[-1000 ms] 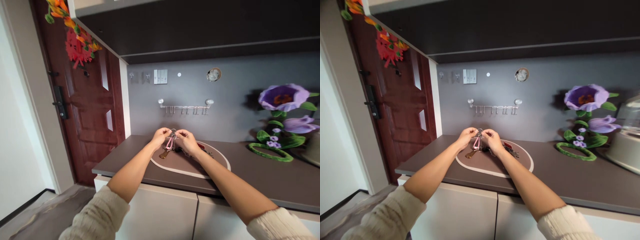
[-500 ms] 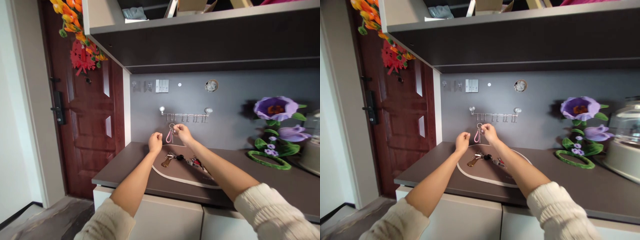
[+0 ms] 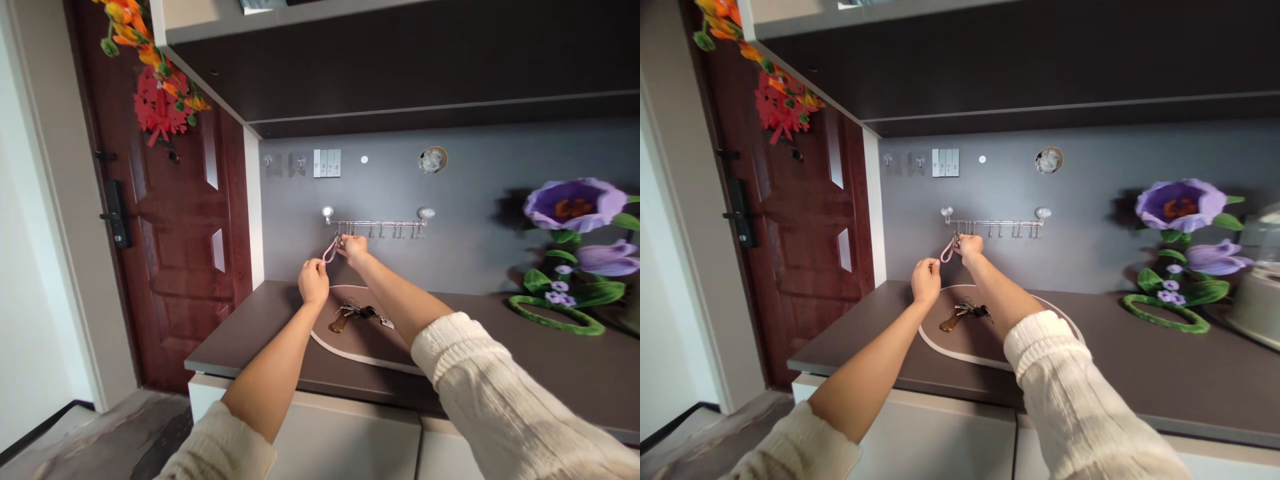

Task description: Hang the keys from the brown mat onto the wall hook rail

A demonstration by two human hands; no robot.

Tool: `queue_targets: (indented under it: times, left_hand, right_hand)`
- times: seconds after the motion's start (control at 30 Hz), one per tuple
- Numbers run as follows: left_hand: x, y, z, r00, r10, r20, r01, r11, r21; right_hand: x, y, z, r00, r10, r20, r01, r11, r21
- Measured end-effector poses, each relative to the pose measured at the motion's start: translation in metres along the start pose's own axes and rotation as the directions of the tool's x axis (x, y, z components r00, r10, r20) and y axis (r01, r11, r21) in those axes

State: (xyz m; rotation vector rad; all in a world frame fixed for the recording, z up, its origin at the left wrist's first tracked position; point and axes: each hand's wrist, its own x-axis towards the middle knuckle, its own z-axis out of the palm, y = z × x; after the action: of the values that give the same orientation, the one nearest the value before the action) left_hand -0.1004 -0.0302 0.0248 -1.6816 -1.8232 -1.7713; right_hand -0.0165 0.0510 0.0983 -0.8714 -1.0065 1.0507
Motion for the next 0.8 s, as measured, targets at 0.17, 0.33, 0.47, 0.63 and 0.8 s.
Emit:
queue_targets:
  times: [0.17, 0.33, 0.47, 0.63, 0.8]
  left_hand:
    - [0.001, 0.001, 0.0, 1.0, 0.004, -0.014, -0.003, 1.0, 0.008]
    - [0.002, 0.001, -0.001, 1.0, -0.008, -0.009, 0.009, 1.0, 0.014]
    - [0.002, 0.001, -0.001, 1.0, -0.011, -0.012, 0.011, 0.999, 0.03]
    - [0.001, -0.001, 0.002, 0.999, -0.001, -0.032, 0.003, 0.998, 0.062]
    - [0.001, -0.003, 0.004, 1.0, 0.007, -0.019, -0.005, 0.996, 0.084]
  right_hand:
    - [0.004, 0.004, 0.004, 0.997, 0.026, -0.07, -0.024, 0.999, 0.032]
    - [0.009, 0.011, 0.004, 0.996, 0.04, -0.073, -0.04, 0.999, 0.011]
    - [0.016, 0.019, 0.002, 0.998, 0.035, -0.06, -0.039, 0.997, -0.068]
    - [0.021, 0.025, 0.0, 0.998, 0.028, -0.048, -0.032, 0.994, -0.105]
    - [0.017, 0.022, -0.004, 1.0, 0.017, -0.018, -0.019, 0.99, -0.139]
